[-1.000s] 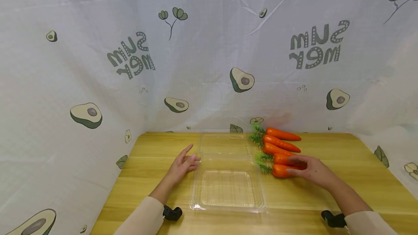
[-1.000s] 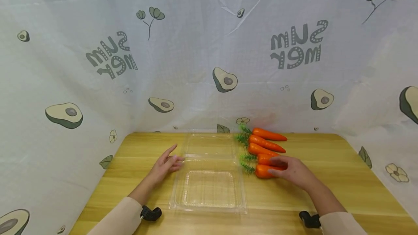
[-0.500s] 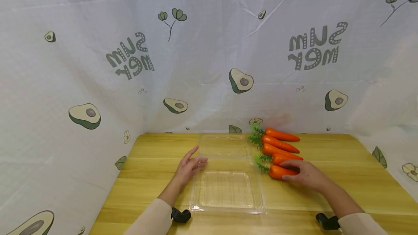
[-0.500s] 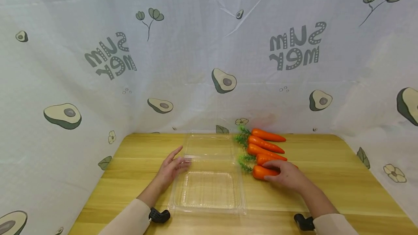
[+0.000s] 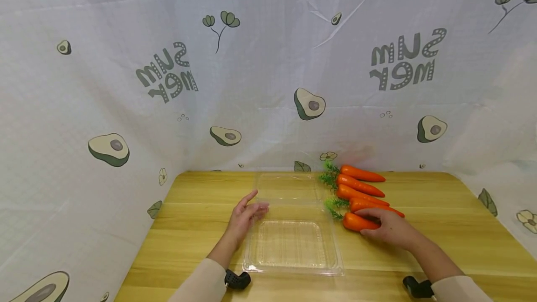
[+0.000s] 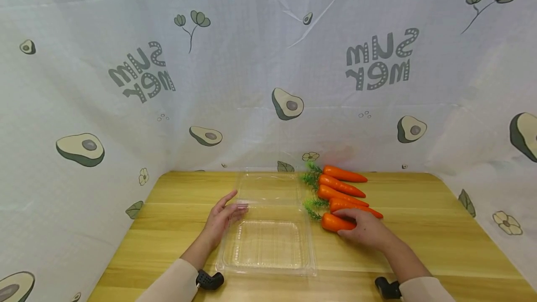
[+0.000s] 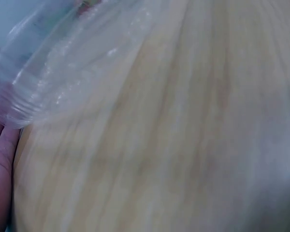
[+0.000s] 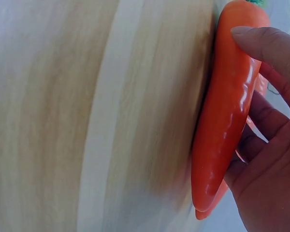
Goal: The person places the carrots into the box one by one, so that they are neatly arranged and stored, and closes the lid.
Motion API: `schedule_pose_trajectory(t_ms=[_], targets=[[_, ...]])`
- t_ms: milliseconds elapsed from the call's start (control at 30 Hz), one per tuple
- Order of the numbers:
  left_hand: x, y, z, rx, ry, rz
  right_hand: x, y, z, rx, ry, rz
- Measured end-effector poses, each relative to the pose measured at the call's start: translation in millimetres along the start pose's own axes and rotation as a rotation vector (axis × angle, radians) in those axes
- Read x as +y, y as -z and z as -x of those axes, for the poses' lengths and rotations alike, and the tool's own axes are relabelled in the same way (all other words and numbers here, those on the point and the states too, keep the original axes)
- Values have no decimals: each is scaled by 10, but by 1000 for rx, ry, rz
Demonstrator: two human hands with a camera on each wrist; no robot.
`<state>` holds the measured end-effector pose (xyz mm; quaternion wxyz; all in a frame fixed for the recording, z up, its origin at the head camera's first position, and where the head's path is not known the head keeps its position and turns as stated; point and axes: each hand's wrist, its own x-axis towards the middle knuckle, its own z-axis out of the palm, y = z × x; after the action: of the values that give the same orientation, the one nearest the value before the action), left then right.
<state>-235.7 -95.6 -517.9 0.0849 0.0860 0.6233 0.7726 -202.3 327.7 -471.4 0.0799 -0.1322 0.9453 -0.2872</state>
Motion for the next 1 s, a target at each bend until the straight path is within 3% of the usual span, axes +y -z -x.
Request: schedule_pose_trajectory(t_ms=[267,600,1000], targets=[[-34,15,16,5,-12,22,-41,-9,3,-7,-23,7],[-66,29,2,17,-7,10,-46,-10,64,30,4,13],[-81,36,-13,26,-15,-19,6,111,149,27,-16,-15]])
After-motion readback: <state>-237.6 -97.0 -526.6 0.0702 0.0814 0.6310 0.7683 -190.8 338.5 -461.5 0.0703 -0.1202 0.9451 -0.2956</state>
